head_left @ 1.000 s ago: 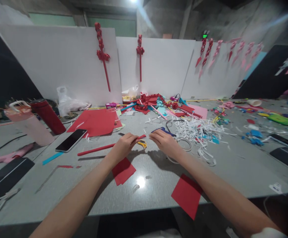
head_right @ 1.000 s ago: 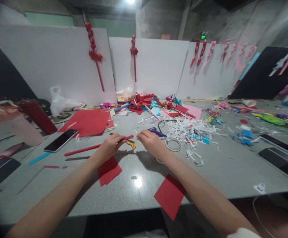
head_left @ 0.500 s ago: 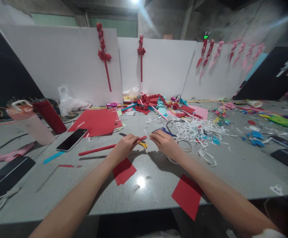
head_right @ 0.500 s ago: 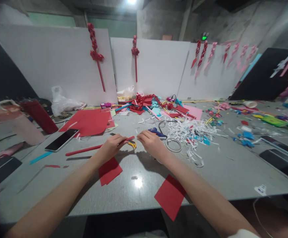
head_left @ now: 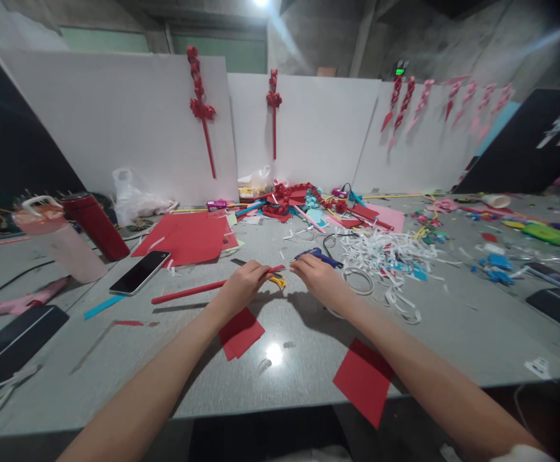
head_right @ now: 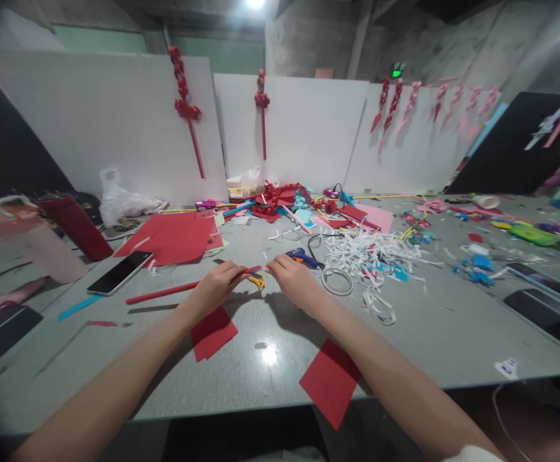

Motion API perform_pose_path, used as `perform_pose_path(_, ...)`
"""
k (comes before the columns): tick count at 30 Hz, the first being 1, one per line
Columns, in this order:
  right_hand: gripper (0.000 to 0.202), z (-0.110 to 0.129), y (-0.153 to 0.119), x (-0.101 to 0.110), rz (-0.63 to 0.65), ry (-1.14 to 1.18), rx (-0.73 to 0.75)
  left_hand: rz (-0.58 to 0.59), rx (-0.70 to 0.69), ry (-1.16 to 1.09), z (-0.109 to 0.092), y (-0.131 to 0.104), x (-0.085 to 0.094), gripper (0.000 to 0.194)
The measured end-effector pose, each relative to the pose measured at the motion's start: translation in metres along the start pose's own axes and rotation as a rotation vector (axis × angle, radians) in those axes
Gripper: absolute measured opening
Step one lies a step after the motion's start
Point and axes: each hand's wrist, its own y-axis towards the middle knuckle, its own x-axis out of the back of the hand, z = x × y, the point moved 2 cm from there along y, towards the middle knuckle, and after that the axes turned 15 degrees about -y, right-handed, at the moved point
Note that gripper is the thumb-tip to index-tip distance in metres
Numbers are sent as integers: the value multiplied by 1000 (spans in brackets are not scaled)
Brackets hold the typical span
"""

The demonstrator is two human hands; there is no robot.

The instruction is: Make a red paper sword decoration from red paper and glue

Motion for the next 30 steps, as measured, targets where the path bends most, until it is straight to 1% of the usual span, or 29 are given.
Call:
perform_pose_path(7,18,0,0,-1,35,-53,30,4,-13,23,0,0,-1,20)
perform_pose_path(10,17,1,0,-1,10,-39,16,4,-16,18,1,-1,-1,20)
perform_pose_path(15,14,2,-1,-1,-44,53,-16,20,-21,8,3,-2,-3,21)
perform_pose_path(22,13,3,0,1,-65,105,-27,9,-28,2,4,-2,-5,22)
perform_pose_path(26,14,3,0,2,-48,71,-24,-16,-44,4,3,-2,-5,22)
perform_pose_path(30,15,3,0,3,-3,-10,6,-14,-42,4,4,-2,-7,21)
